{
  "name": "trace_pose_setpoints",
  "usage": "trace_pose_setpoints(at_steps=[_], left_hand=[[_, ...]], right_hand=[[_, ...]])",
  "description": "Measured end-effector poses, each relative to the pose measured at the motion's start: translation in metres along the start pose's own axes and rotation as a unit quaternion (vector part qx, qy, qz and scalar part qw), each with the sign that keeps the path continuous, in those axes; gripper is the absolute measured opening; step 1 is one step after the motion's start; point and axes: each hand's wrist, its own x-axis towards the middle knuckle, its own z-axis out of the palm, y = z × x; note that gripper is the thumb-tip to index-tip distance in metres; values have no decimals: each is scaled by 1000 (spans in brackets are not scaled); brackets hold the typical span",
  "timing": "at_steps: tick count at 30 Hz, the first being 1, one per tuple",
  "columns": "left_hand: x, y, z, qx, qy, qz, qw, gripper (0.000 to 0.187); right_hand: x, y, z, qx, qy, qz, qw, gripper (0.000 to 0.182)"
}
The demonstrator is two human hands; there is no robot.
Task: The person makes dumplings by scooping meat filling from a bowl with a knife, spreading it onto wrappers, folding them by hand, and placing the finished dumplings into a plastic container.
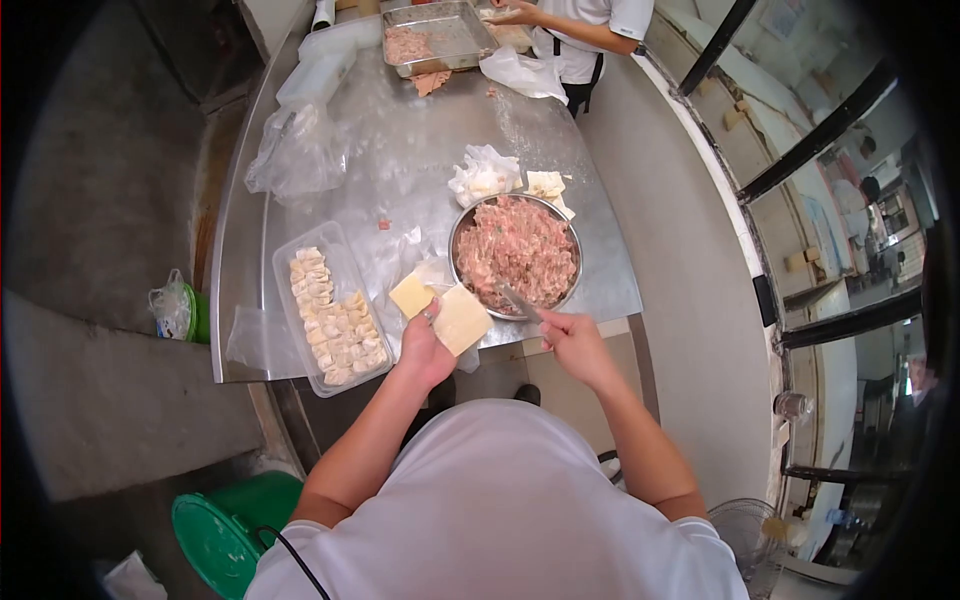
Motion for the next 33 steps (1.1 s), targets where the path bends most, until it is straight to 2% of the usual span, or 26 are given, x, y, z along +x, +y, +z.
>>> trace_pose_setpoints(at_steps=[1, 2, 4, 5, 8, 11, 17, 20, 24, 28, 29, 32, 33], left_hand=[[5, -2, 8, -4, -8, -5, 1000, 46], [9, -6, 16, -17, -11, -1, 1000, 46], [16, -9, 34, -42, -18, 6, 999, 46], [20, -7, 39, -63, -6, 11, 998, 46], [35, -5, 41, -94, 25, 30, 995, 44], [44, -4, 31, -67, 41, 57, 995, 42], [22, -12, 55, -26, 39, 42, 998, 47], [18, -8, 59, -38, 40, 51, 997, 52], [15, -3, 50, -12, 41, 51, 998, 52], [3, -1, 70, -20, 32, 50, 998, 52], [7, 0, 61, -11, -6, 46, 999, 58], [-6, 15, 54, 25, -118, 19, 993, 62], [-6, 22, 45, 53, -124, 23, 991, 56]], right_hand=[[-9, -1, 5, 6, 18, -20, 1000, 30], [-16, 0, 9, -71, 47, -96, 992, 32], [-28, 2, 17, -222, 107, -243, 938, 35], [-31, 5, 23, -268, 121, -247, 923, 43], [-35, 11, 18, -365, 176, -263, 876, 50], [-48, 10, 3, -368, 175, -235, 882, 52], [-37, -16, 8, -368, 186, -341, 845, 49], [-37, 0, -2, -396, 157, -288, 858, 49], [-47, -8, -9, -375, 142, -299, 866, 50], [-38, -13, 5, -371, 121, -297, 871, 49], [-34, -8, 8, -372, 116, -291, 874, 48], [-31, 3, 4, -240, 75, -218, 943, 39], [-31, 2, 2, -193, 61, -191, 960, 36]])
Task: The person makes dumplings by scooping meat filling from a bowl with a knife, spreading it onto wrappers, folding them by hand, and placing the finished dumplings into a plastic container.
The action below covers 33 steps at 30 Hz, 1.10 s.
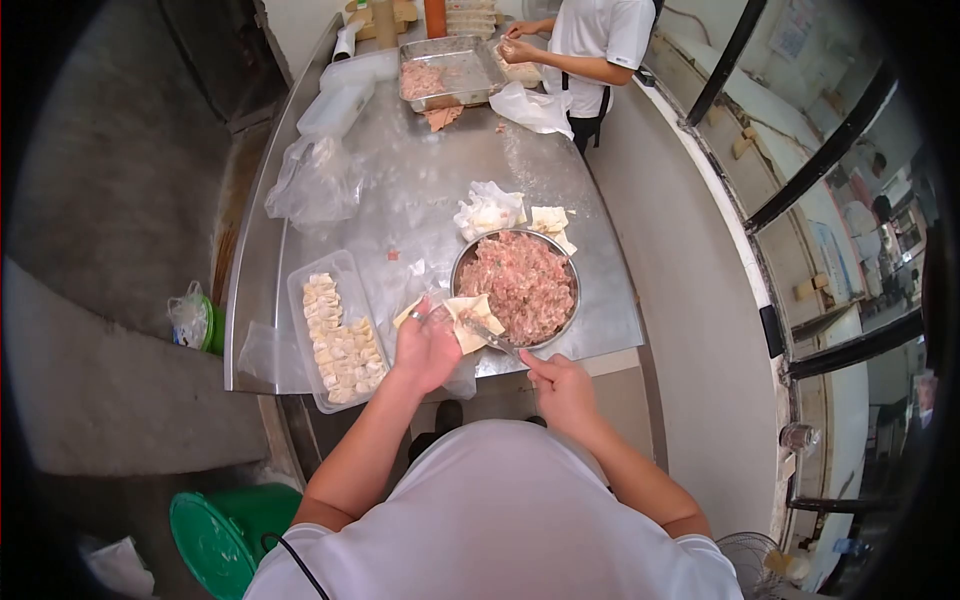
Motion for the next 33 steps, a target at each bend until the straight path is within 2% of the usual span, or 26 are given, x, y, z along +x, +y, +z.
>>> trace_pose_setpoints(at_steps=[2, 3, 5, 6, 9, 13, 14, 16, 19, 21, 22, 24, 25, 29, 31, 33], left_hand=[[0, 9, -21, 58, -15, 5, 998, 46], [-1, 8, -22, 206, -2, 16, 978, 39], [-3, 4, -24, 483, 23, 38, 874, 28], [-1, 2, -19, 536, 36, 35, 843, 26], [-6, 11, -3, 678, -25, 140, 721, 28], [-18, 17, 14, 698, -68, 171, 692, 30], [-18, 17, 10, 694, -59, 167, 698, 30], [-12, 11, -4, 686, -42, 161, 709, 30], [-11, -5, -10, 549, -34, 152, 821, 32], [-20, -14, 3, 491, -34, 88, 866, 33], [-24, -20, 8, 460, -35, 55, 885, 34], [-27, -34, 9, 489, -30, 52, 870, 35], [-30, -36, 8, 504, -26, 49, 862, 36], [-42, -29, 9, 641, -69, 126, 754, 30], [-43, -28, 9, 601, -68, 96, 791, 26], [-45, -24, 2, 569, -53, 66, 818, 25]], right_hand=[[3, -2, -4, 99, -21, 55, 993, 32], [3, -6, -5, 104, -21, 44, 993, 32], [2, -15, -7, 112, -20, 22, 993, 32], [1, -17, -8, 83, -26, -2, 996, 33], [2, -25, -16, 9, -43, -53, 998, 33], [5, -41, -59, -67, -86, -48, 993, 30], [6, -41, -70, -89, -102, -43, 990, 29], [4, -39, -90, -33, -90, 4, 995, 28], [3, -23, -76, 103, -64, 70, 990, 26], [6, -18, -46, 203, -78, 127, 968, 21], [7, -21, -29, 276, -74, 121, 951, 19], [11, -29, 1, 418, -66, 105, 900, 15], [12, -26, 8, 389, -65, 104, 913, 14], [20, -37, 9, 311, -87, 99, 941, 12], [24, -45, 7, 283, -114, 102, 947, 11], [28, -43, 16, 327, -91, 89, 936, 12]])
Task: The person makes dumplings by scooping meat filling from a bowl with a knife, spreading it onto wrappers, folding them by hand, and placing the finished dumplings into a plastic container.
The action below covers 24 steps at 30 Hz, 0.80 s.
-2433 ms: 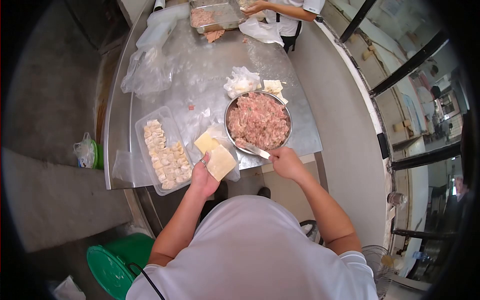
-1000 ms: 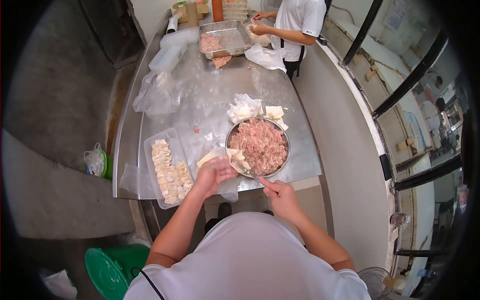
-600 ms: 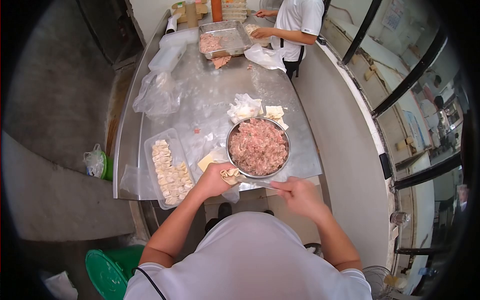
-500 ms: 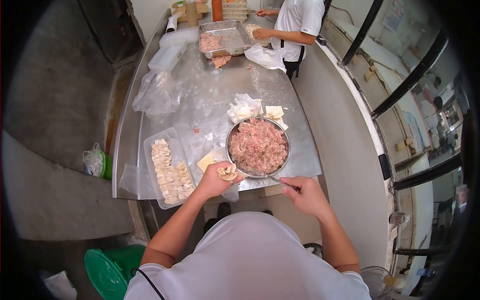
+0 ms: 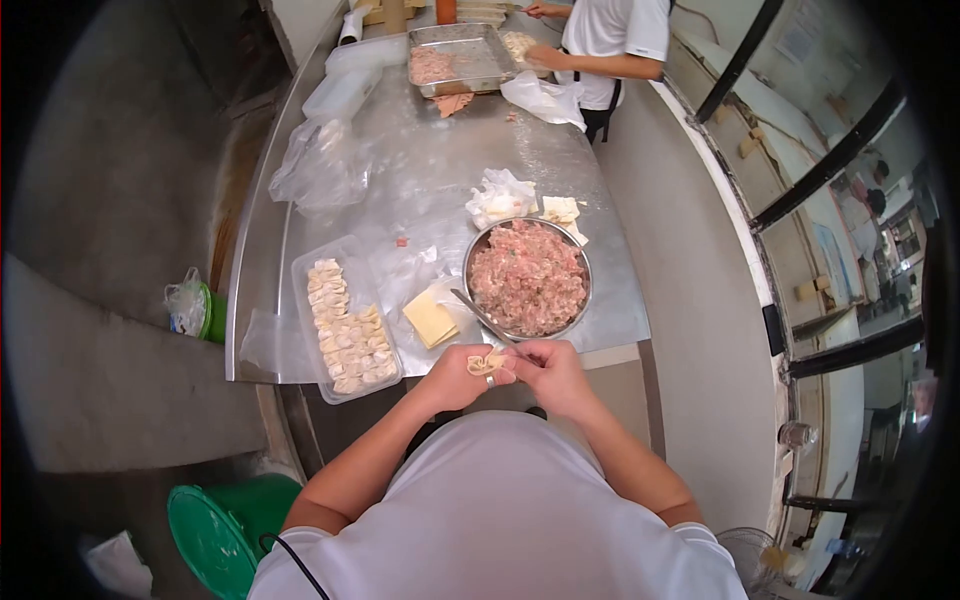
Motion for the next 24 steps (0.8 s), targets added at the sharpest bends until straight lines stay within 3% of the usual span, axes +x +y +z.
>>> trace_pose_setpoints(at_steps=[2, 5, 9, 12, 16, 19, 24], left_hand=[[-1, -14, -10, -30, 7, -43, 999, 27], [-8, -23, -24, -189, 77, -60, 977, 28], [-18, -37, -65, -193, 175, -78, 962, 25], [-16, -40, -101, -237, 291, 8, 927, 27], [-15, -60, -178, -176, 403, -58, 896, 25], [-9, -68, -217, 114, 401, -108, 903, 27], [-10, -72, -245, 216, 245, -123, 937, 49]], right_hand=[[5, 2, 3, 21, 7, -6, 1000, 14], [7, -1, 6, 43, 10, 0, 999, 15], [4, -1, 18, 51, 12, 11, 999, 14], [7, 10, 26, 49, -4, 28, 998, 16], [8, 13, 39, 43, -9, 42, 998, 15], [8, 15, 46, 40, 2, 35, 999, 15], [7, 18, 51, 39, 13, 33, 999, 15]])
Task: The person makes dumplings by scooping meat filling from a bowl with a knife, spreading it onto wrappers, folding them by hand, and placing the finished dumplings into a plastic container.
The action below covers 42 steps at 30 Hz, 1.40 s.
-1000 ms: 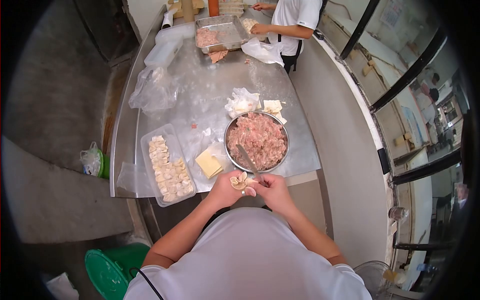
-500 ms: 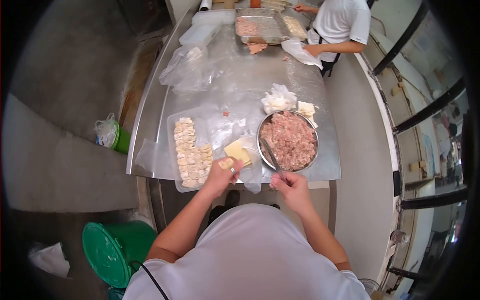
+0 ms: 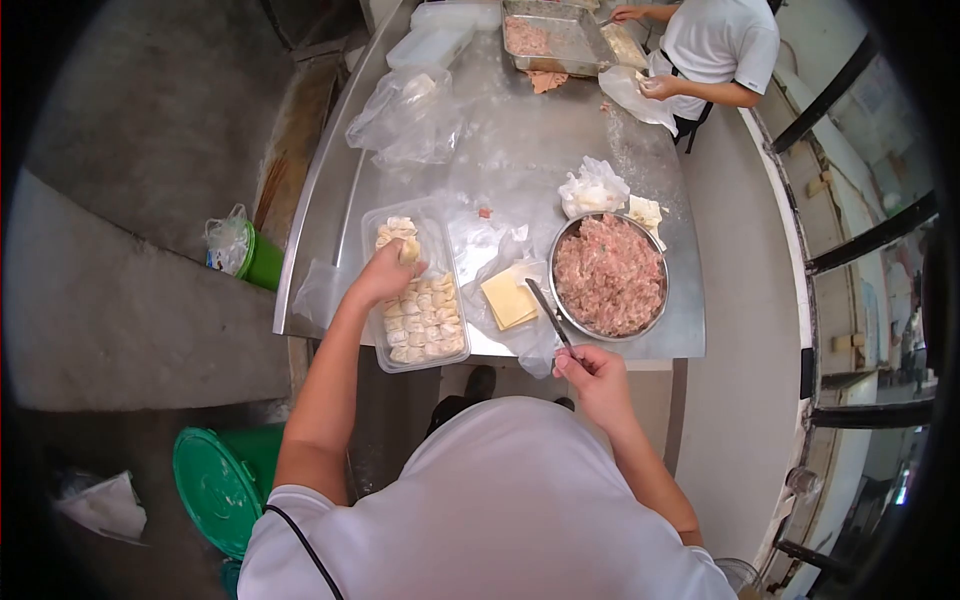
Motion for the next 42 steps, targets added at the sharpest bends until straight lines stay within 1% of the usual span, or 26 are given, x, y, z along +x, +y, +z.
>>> trace_pose_setpoints(at_steps=[1, 4, 7, 10, 13, 16, 19, 22, 25, 28, 31, 34, 37, 40, 42], left_hand=[[5, -7, -1, 15, -42, 7, 999, 51], [13, -6, 4, 171, -45, 32, 984, 48], [5, 9, 3, 259, -37, 77, 962, 28], [7, 21, 0, 284, -77, 39, 955, 19], [8, 37, -9, 292, -121, -12, 949, 24], [11, 23, -6, 296, -95, 16, 950, 22], [11, 10, -3, 316, -38, 97, 943, 23], [17, 1, 0, 313, -56, 87, 944, 25], [19, 8, -2, 323, -70, 43, 943, 26], [21, 15, -4, 366, -123, 34, 922, 34], [20, 27, -7, 337, -102, 20, 936, 40], [20, 29, -4, 345, -100, -38, 933, 42], [18, 37, -5, 311, -66, -84, 945, 42], [4, 53, 3, 260, 8, 17, 965, 36], [-10, 56, 39, 139, 46, 127, 981, 30]], right_hand=[[-1, 0, 1, 8, 2, 1, 1000, 15], [-2, 6, 4, 17, 8, 1, 1000, 15], [-3, 6, 5, 9, 9, 17, 1000, 15], [-5, 2, 9, 7, 16, 18, 1000, 14], [-7, 3, 16, 12, 27, 25, 999, 14], [-10, 6, 22, 13, 36, 31, 999, 14], [-12, 7, 29, 17, 44, 29, 998, 14], [-14, 10, 34, 11, 54, 27, 998, 15], [-16, 9, 36, 8, 61, 26, 998, 15], [-20, 6, 31, 3, 67, 36, 997, 15], [-22, 9, 21, 15, 75, 23, 997, 15], [-23, 16, 10, 24, 84, 16, 996, 15], [-24, 15, -2, 31, 85, 9, 996, 15], [-28, 5, -16, 14, 89, 18, 996, 15], [-28, 1, -25, 0, 89, 28, 996, 15]])
